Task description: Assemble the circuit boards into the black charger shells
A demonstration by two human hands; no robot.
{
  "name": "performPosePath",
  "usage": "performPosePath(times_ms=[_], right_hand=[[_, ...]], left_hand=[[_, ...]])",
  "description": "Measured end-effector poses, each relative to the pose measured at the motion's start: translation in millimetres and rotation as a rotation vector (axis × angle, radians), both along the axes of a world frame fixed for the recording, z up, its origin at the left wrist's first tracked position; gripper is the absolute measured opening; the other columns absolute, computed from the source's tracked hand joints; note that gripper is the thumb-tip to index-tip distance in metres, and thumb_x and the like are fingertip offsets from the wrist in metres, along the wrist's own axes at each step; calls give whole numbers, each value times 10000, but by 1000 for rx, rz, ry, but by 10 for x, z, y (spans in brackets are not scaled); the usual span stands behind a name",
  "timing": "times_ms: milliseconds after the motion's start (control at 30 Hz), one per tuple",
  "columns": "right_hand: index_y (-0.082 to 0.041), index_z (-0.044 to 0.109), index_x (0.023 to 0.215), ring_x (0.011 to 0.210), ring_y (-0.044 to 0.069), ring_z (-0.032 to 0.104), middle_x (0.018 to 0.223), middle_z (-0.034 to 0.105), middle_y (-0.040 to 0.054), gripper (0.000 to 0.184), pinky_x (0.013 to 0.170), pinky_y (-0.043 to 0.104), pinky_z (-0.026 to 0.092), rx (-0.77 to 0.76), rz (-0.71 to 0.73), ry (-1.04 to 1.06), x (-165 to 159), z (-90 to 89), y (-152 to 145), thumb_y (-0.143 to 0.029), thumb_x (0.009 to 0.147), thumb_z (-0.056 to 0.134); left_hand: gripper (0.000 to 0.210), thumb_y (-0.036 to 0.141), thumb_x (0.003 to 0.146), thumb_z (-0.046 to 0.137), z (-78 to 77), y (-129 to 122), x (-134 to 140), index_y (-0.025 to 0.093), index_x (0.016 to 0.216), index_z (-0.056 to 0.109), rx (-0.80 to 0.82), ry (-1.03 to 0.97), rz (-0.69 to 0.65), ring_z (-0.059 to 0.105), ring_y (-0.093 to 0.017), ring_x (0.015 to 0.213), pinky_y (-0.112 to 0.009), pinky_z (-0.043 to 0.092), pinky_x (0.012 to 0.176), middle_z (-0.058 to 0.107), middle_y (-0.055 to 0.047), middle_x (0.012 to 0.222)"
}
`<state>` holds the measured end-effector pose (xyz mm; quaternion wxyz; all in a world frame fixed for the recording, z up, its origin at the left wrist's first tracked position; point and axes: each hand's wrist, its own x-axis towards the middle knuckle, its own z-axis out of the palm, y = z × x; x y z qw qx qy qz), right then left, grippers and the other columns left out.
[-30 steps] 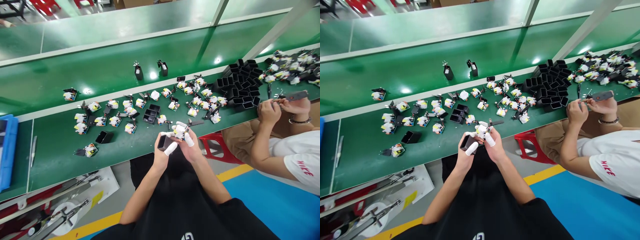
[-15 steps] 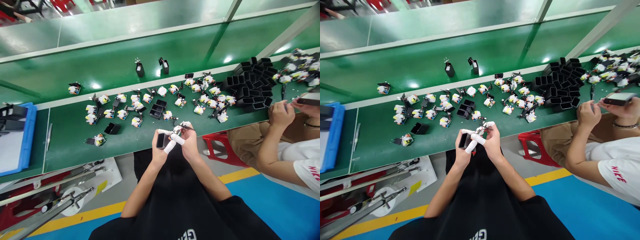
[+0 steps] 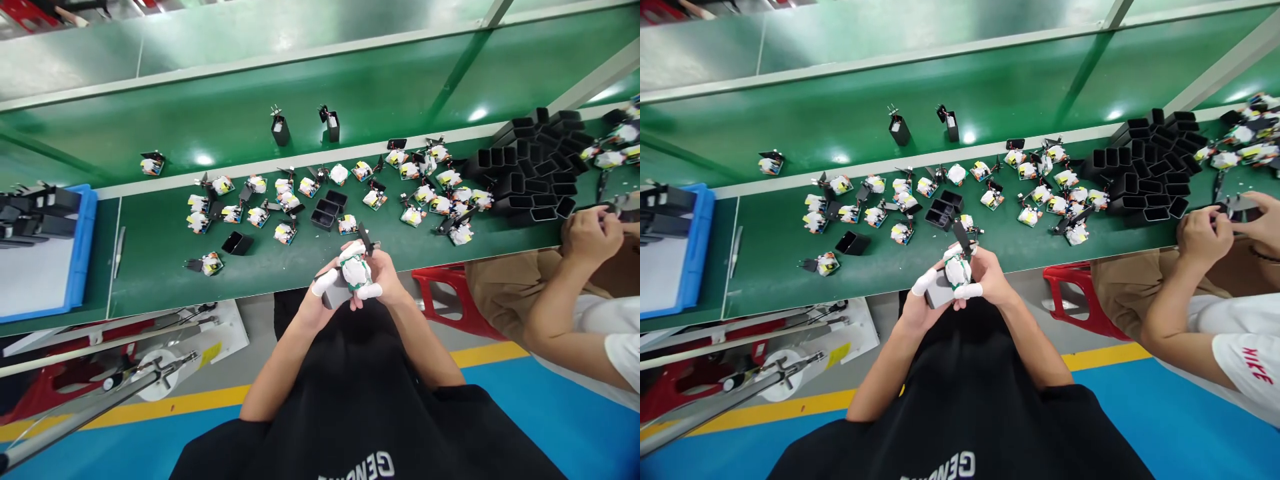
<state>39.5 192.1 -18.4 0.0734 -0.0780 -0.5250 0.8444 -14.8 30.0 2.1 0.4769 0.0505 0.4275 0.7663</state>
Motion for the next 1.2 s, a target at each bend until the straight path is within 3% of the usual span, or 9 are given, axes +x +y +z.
performPosePath(times_ms=[200, 400, 533, 633, 733, 800, 867, 967, 1200], right_hand=[[-314, 771, 1070, 841, 278, 744, 1041, 789, 63, 834, 753, 478, 676, -12, -413, -46, 52, -72, -66, -755, 430, 1073], [-328, 817, 1126, 768, 244, 699, 959, 732, 28, 821, 741, 504, 669, -6, -339, 19, 272, -19, 6, -603, 426, 1146], [-299, 828, 1120, 830, 303, 762, 979, 758, 41, 912, 802, 565, 691, 16, -318, 21, 393, -19, 20, -646, 339, 1148], [-308, 812, 1125, 744, 270, 748, 893, 758, 18, 894, 739, 516, 696, 9, -331, 0, 400, 3, -27, -636, 365, 1149], [-324, 793, 1065, 673, 203, 686, 919, 761, 8, 767, 665, 435, 681, -19, -420, -23, 341, 44, -107, -566, 432, 1150], [-314, 782, 1027, 708, 192, 681, 983, 766, 26, 649, 668, 405, 674, -46, -482, -74, 286, 59, -165, -577, 535, 1113], [-295, 767, 991, 759, 191, 684, 1014, 758, 42, 535, 699, 388, 669, -72, -510, -144, 232, 56, -218, -634, 676, 1035], [-279, 738, 956, 813, 182, 685, 1013, 743, 39, 456, 735, 355, 649, -78, -521, -196, 173, 38, -271, -633, 784, 970], [-317, 750, 1108, 935, 249, 766, 1145, 801, 46, 632, 834, 453, 699, 42, -352, -31, 257, 181, -262, -379, 598, 1119]], left_hand=[[536, 555, 942, 806, 27, -241, -44, 293, 1268, 471, -93, 696, 37, 670, -206, 840, -375, 610, 783, 668, -43, 1010], [570, 615, 937, 698, 174, -418, -211, 325, 1311, 380, -39, 999, -50, 715, -277, 978, -469, 667, 817, 604, -96, 1144], [676, 654, 801, 826, 265, -474, -251, 309, 1261, 469, -99, 991, -17, 715, -305, 998, -508, 674, 838, 626, -97, 1123], [660, 515, 806, 916, 286, -467, -219, 292, 1319, 566, -151, 900, 28, 741, -313, 1082, -509, 671, 926, 698, -111, 1187], [587, 380, 765, 1012, 224, -386, -139, 262, 1191, 626, -243, 865, 194, 769, -253, 986, -427, 667, 893, 735, -62, 1098], [547, 346, 762, 1028, 145, -304, -69, 257, 1037, 564, -236, 848, 340, 768, -209, 886, -388, 660, 855, 726, -8, 977], [531, 344, 839, 978, 57, -229, 4, 268, 1007, 480, -213, 785, 418, 805, -220, 936, -412, 669, 907, 761, -9, 990], [430, 362, 974, 851, -60, -188, 98, 283, 1135, 460, -250, 709, 410, 827, -265, 1144, -493, 661, 1048, 803, -81, 1193], [662, 408, 971, 781, -120, -405, 108, 277, 1531, 452, -347, 915, 235, 655, -355, 1437, -604, 551, 1264, 574, -174, 1514]])
